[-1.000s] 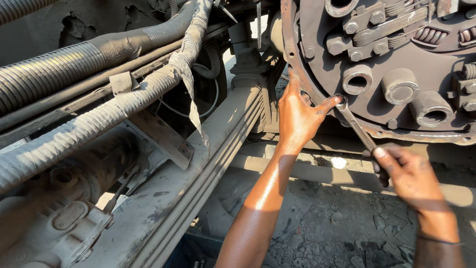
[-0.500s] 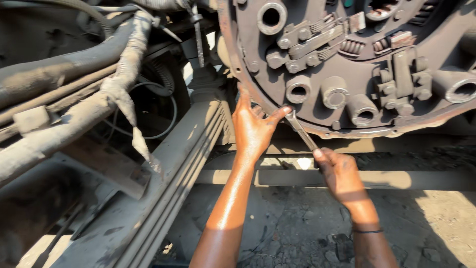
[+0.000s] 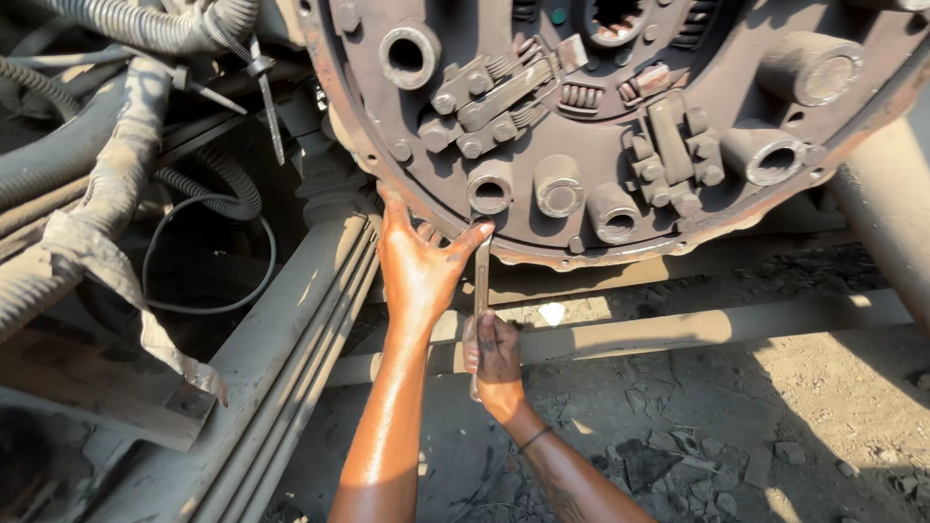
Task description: The person uses a ratchet wrench to tighten bolts on a large circular mechanical component, likely a brake drum assembly. The person systematically moves from bolt to bolt, applying torque with the tool.
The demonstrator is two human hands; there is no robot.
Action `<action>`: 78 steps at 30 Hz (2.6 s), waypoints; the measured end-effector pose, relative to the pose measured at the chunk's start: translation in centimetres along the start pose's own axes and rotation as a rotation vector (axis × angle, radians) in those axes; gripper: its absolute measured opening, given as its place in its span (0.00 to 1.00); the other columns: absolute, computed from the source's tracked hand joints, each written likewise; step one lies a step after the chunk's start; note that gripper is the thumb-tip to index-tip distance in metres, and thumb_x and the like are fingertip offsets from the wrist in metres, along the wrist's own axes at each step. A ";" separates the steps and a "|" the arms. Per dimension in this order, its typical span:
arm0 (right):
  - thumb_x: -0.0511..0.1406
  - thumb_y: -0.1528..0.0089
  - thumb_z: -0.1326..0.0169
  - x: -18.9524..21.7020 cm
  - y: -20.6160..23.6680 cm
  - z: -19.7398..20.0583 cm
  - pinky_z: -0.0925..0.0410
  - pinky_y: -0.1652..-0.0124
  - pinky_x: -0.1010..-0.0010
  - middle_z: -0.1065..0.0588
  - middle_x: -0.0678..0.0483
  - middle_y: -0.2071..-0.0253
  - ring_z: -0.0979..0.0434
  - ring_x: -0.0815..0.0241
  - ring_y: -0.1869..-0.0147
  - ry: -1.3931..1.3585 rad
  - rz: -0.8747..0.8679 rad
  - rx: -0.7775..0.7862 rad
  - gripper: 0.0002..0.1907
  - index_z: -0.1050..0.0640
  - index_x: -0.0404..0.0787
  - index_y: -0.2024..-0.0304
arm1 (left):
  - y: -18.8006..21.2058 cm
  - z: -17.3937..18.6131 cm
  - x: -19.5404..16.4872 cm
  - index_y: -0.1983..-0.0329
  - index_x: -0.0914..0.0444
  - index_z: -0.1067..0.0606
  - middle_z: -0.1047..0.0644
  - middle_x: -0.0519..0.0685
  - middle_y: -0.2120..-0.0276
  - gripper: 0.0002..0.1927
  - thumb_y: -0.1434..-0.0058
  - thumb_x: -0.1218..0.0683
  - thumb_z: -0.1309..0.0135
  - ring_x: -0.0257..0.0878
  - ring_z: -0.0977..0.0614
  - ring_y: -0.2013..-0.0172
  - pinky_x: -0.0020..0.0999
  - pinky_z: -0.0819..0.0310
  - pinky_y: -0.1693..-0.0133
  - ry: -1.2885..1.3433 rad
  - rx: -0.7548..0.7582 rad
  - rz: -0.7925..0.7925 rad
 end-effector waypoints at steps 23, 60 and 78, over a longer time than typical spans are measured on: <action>0.54 0.30 0.55 0.0 -0.5 2.5 0.46 0.78 0.74 0.39 0.60 0.81 0.42 0.69 0.79 0.167 -0.025 0.054 0.28 0.28 0.41 0.75 | 0.1 0.0 1.0 0.31 0.78 0.45 0.27 0.66 0.41 0.50 0.53 0.64 0.28 0.51 0.19 0.45 0.44 0.23 0.42 0.031 0.017 -0.056; 0.53 0.37 0.49 9.1 -4.7 11.2 0.38 0.72 0.62 0.34 0.50 0.83 0.35 0.56 0.79 1.345 -0.068 0.256 0.26 0.23 0.37 0.73 | -0.3 1.0 1.8 0.28 0.78 0.48 0.24 0.67 0.45 0.55 0.53 0.60 0.28 0.53 0.18 0.47 0.40 0.21 0.47 -0.107 -0.056 0.055; 0.55 0.27 0.54 -1.2 -1.2 1.2 0.49 0.79 0.81 0.40 0.63 0.80 0.43 0.75 0.79 -0.056 -0.014 0.084 0.28 0.34 0.44 0.73 | 0.0 0.4 0.8 0.30 0.77 0.47 0.26 0.65 0.42 0.53 0.55 0.63 0.29 0.50 0.18 0.47 0.41 0.19 0.48 -0.039 -0.061 0.013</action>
Point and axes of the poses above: each hand's wrist, its own y-axis away from the middle knuckle, its own z-axis out of the back of the hand, x = y × z, the point moved 6 cm from there along -y, towards the middle knuckle
